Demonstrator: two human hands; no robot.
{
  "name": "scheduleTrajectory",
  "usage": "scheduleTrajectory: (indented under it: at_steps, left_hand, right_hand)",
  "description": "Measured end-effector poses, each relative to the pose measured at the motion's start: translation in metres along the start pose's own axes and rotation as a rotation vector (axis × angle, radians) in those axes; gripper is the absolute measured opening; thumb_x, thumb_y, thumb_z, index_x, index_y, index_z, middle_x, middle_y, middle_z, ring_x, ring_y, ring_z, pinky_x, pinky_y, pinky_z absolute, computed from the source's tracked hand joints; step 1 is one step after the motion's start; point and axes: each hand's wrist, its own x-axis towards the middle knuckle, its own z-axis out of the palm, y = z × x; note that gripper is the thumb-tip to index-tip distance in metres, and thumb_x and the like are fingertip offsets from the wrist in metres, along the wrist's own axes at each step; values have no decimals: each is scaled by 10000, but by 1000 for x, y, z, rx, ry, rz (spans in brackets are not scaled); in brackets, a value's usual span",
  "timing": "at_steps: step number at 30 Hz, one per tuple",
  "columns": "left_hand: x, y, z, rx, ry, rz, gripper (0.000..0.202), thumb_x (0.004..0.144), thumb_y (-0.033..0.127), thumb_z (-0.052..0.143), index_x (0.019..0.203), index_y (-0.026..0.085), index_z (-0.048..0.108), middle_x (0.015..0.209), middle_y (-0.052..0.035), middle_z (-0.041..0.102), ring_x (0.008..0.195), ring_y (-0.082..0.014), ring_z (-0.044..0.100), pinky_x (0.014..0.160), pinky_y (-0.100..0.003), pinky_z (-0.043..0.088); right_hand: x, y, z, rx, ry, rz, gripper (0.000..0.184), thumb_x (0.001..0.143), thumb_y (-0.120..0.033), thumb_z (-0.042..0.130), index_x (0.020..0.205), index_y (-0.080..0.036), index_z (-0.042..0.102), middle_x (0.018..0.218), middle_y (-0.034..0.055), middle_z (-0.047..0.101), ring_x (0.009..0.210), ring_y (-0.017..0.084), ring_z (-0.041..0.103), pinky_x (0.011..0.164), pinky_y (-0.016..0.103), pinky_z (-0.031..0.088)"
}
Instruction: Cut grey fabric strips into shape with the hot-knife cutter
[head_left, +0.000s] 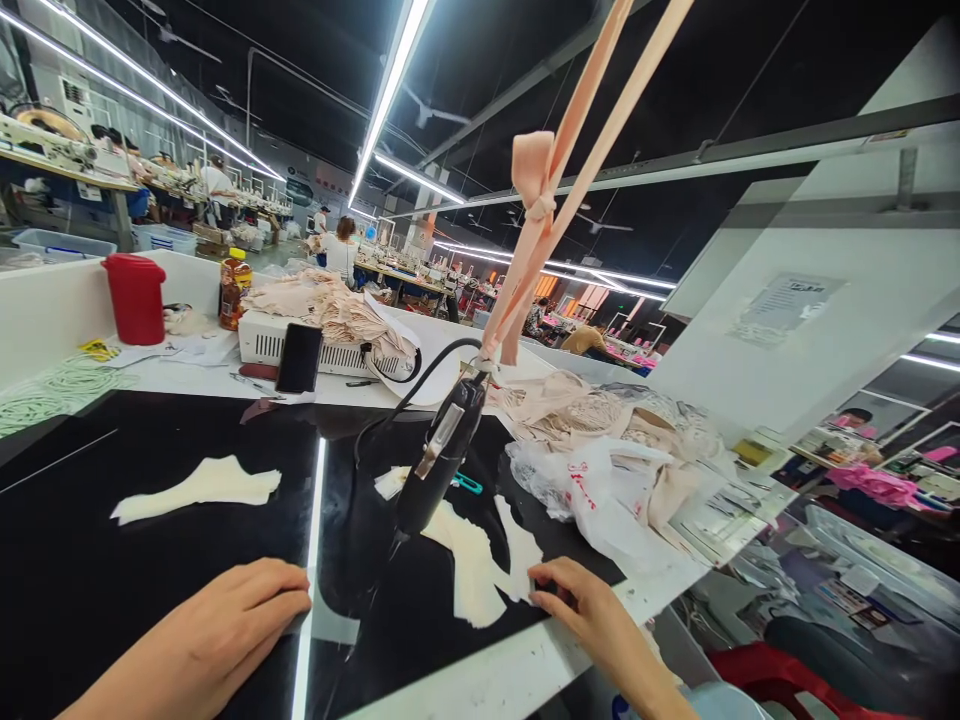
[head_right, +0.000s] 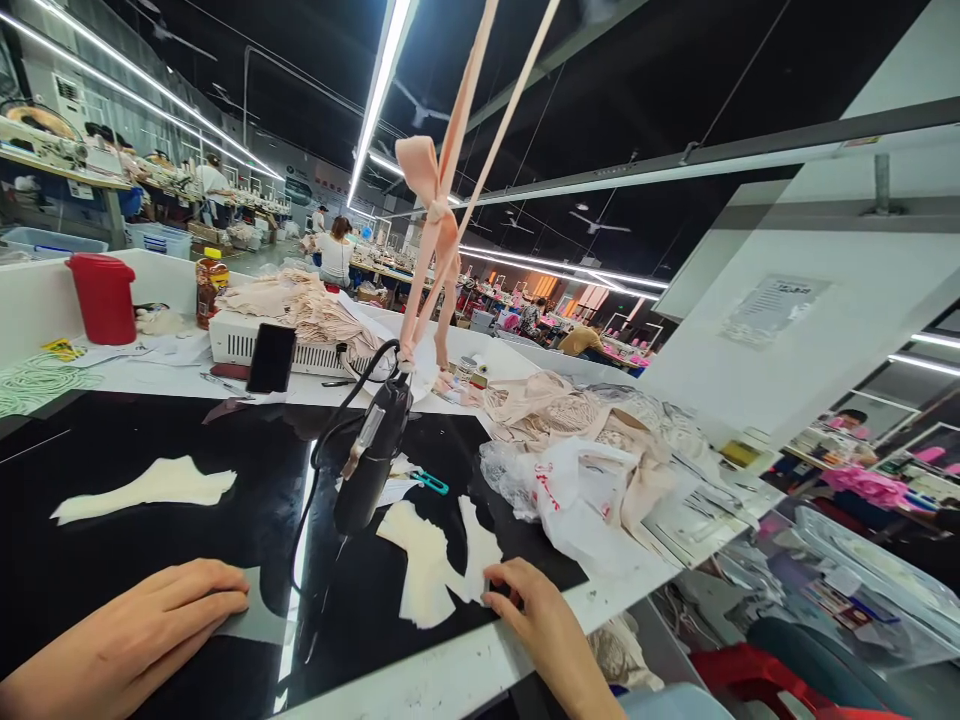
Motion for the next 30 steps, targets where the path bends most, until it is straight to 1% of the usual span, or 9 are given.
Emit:
scheduleTrajectory:
  at_steps: [4, 7, 12, 15, 20, 24, 26, 28, 30]
  left_hand:
    - [-2, -1, 0, 3, -28, -18, 303, 953, 213, 612, 1199, 356, 715, 1191, 60, 743, 1073, -129, 729, 994, -150, 539]
    - [-1, 0, -2, -14, -28, -16, 272, 961, 230, 607, 1181, 342, 722, 1179, 51, 747, 1050, -130, 734, 982, -147, 543]
    - [0, 1, -2, -3, -30, -23, 256, 976, 256, 603, 1179, 347, 728, 1191, 48, 749, 1053, -139, 735, 976, -163, 554]
    - [1, 1, -2, -2, -18, -20, 255, 976, 248, 594, 1168, 345, 730, 1182, 51, 750, 1046, -132, 736, 967, -157, 557]
    - [1, 1, -3, -2, -8, -5, 258, 969, 232, 596, 1163, 338, 729, 1172, 52, 752, 1039, -123, 737, 970, -142, 547]
    - [1, 0, -2, -10, -19, -22, 261, 973, 228, 596, 1174, 334, 724, 1192, 48, 746, 1055, -121, 732, 986, -144, 541]
    - [1, 0, -2, -16, -13, -22, 258, 980, 228, 588, 1172, 334, 724, 1190, 48, 747, 1055, -122, 732, 982, -140, 542]
    - [1, 1, -2, -16, -12, -17, 261, 980, 229, 590, 1178, 337, 722, 1187, 49, 749, 1052, -125, 736, 980, -139, 541]
    - [1, 1, -3, -10, -11, -9, 262, 973, 235, 600, 1180, 341, 721, 1181, 50, 752, 1046, -131, 741, 980, -142, 543]
  right_hand:
    - [0, -7, 6, -5, 2, -18, 279, 945, -372, 520, 905, -225, 753, 946, 77, 715, 880, 247, 678, 832, 363, 489]
    - [1, -7, 7, -1, 7, -22, 300, 946, -375, 501, 914, -210, 749, 956, 100, 710, 913, 268, 681, 852, 385, 487]
    - [-1, -7, 5, 41, 18, -21, 315, 958, -385, 483, 932, -227, 754, 969, 96, 713, 917, 260, 691, 854, 372, 493]
    - [-1, -7, 5, 80, 36, -21, 306, 949, -390, 502, 932, -236, 766, 957, 89, 721, 908, 257, 697, 850, 362, 496]
    - [3, -2, 7, 173, 93, -5, 289, 901, -429, 568, 853, -250, 790, 896, 74, 742, 848, 255, 696, 804, 352, 498]
    - [8, 9, 4, 290, 183, 58, 293, 826, -507, 660, 802, -246, 792, 841, 58, 751, 803, 247, 679, 751, 339, 498]
    - [11, 16, 0, 368, 234, 120, 339, 796, -556, 704, 834, -229, 783, 746, 32, 720, 680, 217, 646, 647, 325, 483]
    - [14, 22, -4, 466, 282, 176, 404, 800, -596, 723, 892, -204, 758, 663, -8, 666, 554, 169, 579, 560, 304, 447]
    - [19, 23, -10, 581, 331, 205, 430, 852, -600, 707, 951, -182, 718, 670, -33, 638, 527, 134, 552, 546, 284, 447]
